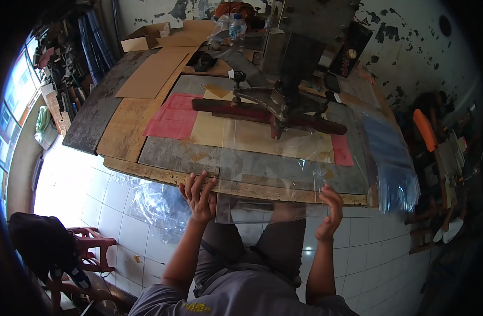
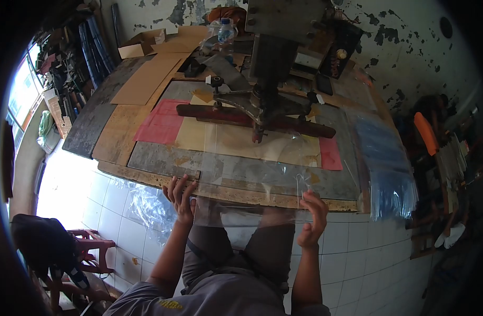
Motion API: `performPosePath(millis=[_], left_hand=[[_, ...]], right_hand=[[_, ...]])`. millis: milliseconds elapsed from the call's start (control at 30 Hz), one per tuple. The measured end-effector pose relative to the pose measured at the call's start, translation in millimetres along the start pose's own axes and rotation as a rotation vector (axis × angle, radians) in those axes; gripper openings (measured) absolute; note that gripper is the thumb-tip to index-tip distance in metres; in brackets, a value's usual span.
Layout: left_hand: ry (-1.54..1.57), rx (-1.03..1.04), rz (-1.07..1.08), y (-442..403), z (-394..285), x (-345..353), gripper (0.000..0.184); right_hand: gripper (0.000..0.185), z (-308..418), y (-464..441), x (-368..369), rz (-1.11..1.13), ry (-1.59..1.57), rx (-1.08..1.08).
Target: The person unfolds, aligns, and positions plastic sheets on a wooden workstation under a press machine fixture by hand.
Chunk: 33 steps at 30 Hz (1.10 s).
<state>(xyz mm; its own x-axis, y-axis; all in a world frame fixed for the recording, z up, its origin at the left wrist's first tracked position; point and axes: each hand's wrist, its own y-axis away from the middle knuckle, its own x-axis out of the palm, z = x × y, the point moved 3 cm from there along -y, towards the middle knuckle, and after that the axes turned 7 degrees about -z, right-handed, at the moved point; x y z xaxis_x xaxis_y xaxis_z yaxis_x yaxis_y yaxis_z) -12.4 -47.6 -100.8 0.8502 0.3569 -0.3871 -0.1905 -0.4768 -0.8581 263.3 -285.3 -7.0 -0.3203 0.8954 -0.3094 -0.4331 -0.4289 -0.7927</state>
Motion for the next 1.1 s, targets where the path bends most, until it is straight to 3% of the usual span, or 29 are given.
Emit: performPosePath(millis=[67,200,300,500,1000,1100], left_hand=[[0.014,-0.005,0.011,0.9,-0.3,-1.9,0.044],[0.023,-0.007,0.024,-0.8,-0.9,-3.4,0.045],[0.026,-0.019,0.042,-2.2,-3.3,-5.3,0.045],[0.022,-0.029,0.074,-7.7,-7.5,-10.9,0.045],[0.104,-0.053,0.083,-47.7,-19.4,-40.1,0.042],[0.127,-0.079,0.168,-86.4,-23.2,-45.6,0.041]], right_hand=[[0.062,0.1,-10.4,-12.7,-0.027,0.019,-0.002],[0.031,-27.2,-46.5,-18.3,-0.039,0.07,0.275],[0.037,-51.6,-77.9,-5.0,0.114,0.142,0.397],[0.046,-91.5,-110.5,32.9,0.338,-0.149,0.684],[0.056,-27.5,-90.8,0.9,0.069,-0.499,0.59],[0.06,-51.7,-58.7,-0.4,0.022,-0.571,0.53]])
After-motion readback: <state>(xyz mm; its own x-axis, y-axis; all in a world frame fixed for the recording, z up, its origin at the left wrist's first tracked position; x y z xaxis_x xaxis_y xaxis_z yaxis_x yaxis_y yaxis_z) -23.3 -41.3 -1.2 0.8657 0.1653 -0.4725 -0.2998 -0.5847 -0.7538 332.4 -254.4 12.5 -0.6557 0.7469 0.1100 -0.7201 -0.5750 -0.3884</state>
